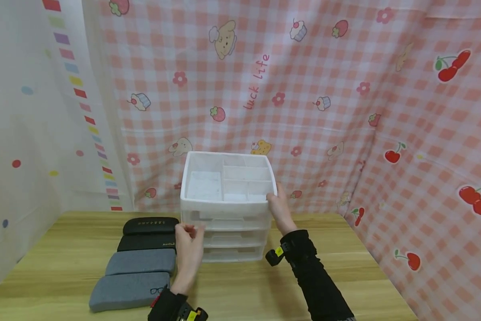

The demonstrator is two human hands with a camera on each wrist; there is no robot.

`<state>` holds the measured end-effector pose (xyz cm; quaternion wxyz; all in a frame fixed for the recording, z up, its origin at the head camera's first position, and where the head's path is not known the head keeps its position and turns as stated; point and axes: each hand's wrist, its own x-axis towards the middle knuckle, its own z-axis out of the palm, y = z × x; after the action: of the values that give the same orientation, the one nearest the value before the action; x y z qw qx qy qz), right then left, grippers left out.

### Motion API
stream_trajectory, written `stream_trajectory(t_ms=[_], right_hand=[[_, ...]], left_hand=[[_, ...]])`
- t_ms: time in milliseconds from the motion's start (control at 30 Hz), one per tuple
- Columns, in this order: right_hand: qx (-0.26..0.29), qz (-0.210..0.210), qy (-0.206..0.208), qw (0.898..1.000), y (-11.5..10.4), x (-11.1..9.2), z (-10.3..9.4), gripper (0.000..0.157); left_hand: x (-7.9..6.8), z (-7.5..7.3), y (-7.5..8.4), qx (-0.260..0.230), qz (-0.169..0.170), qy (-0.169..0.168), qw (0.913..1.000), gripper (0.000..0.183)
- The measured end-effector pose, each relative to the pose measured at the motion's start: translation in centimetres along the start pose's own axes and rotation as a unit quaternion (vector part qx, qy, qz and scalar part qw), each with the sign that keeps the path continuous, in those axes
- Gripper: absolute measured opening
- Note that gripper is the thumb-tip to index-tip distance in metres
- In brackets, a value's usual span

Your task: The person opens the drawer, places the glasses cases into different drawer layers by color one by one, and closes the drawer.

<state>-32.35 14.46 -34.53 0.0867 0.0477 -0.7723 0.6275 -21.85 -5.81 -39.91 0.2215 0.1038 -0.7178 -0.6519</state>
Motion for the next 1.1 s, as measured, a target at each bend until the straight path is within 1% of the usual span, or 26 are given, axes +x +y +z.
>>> stream_trajectory(t_ms=[33,67,100,133,167,200,233,300,333,367,433,500,533,600,767,867,967,1100], right_hand=[[0.001,-0.002,0.001,1.000,0.0,0.0,0.0,0.059],[0.003,-0.002,0.001,1.000,0.0,0.0,0.1,0.059],[0.004,-0.002,0.001,1.000,0.0,0.0,0.1,0.058],[0.003,-0.002,0.002,1.000,0.0,0.0,0.1,0.057],[0.004,-0.002,0.003,1.000,0.0,0.0,0.1,0.057],[0.005,-0.003,0.004,1.000,0.0,0.0,0.1,0.056],[0.006,-0.002,0.004,1.000,0.0,-0.1,0.1,0.055],[0.009,-0.004,0.008,1.000,0.1,-0.1,0.2,0.053],[0.010,-0.007,0.010,1.000,0.1,-0.1,0.2,0.052],[0.012,-0.007,0.012,1.000,0.1,-0.1,0.2,0.052],[0.014,-0.009,0.014,1.000,0.1,-0.1,0.3,0.051],[0.013,-0.010,0.017,1.000,0.2,-0.1,0.3,0.051],[0.012,-0.010,0.018,1.000,0.2,-0.1,0.3,0.051],[0.010,-0.011,0.017,1.000,0.2,-0.1,0.3,0.052],[0.009,-0.010,0.004,1.000,-0.1,-0.1,0.4,0.052],[0.010,-0.008,-0.003,1.000,-0.1,-0.1,0.3,0.052],[0.006,-0.011,0.003,1.000,0.0,-0.1,0.2,0.051],[0.004,-0.011,0.011,1.000,0.0,-0.1,0.2,0.052]], left_hand=[[-0.3,0.2,-0.2,-0.023,-0.028,-0.029,0.9989,0.024],[-0.5,0.3,-0.5,-0.050,-0.060,-0.064,0.9949,0.024],[-0.8,0.5,-0.8,-0.083,-0.096,-0.098,0.9870,0.025],[-0.9,0.7,-1.0,-0.124,-0.134,-0.131,0.9744,0.028],[-1.0,0.9,-1.4,-0.169,-0.168,-0.161,0.9576,0.032],[-1.1,1.1,-1.7,-0.211,-0.201,-0.182,0.9391,0.036],[-1.2,1.3,-2.0,-0.247,-0.228,-0.197,0.9210,0.039],[-1.2,1.8,-2.6,-0.310,-0.272,-0.211,0.8863,0.043],[-1.2,2.0,-2.8,-0.335,-0.284,-0.213,0.8725,0.044],[-1.2,2.3,-3.0,-0.356,-0.293,-0.212,0.8616,0.044],[-1.1,2.7,-3.2,-0.388,-0.302,-0.203,0.8464,0.040],[-1.1,3.0,-3.3,-0.411,-0.305,-0.199,0.8355,0.040],[-1.0,3.2,-3.2,-0.420,-0.306,-0.197,0.8314,0.039],[-1.0,3.4,-3.1,-0.430,-0.304,-0.196,0.8272,0.038],[-1.3,3.3,-3.0,-0.428,-0.299,-0.193,0.8308,0.032],[-1.6,3.1,-2.8,-0.425,-0.301,-0.196,0.8308,0.038],[-2.0,2.9,-2.6,-0.415,-0.303,-0.203,0.8333,0.046],[-2.7,2.7,-2.6,-0.403,-0.302,-0.212,0.8377,0.046]])
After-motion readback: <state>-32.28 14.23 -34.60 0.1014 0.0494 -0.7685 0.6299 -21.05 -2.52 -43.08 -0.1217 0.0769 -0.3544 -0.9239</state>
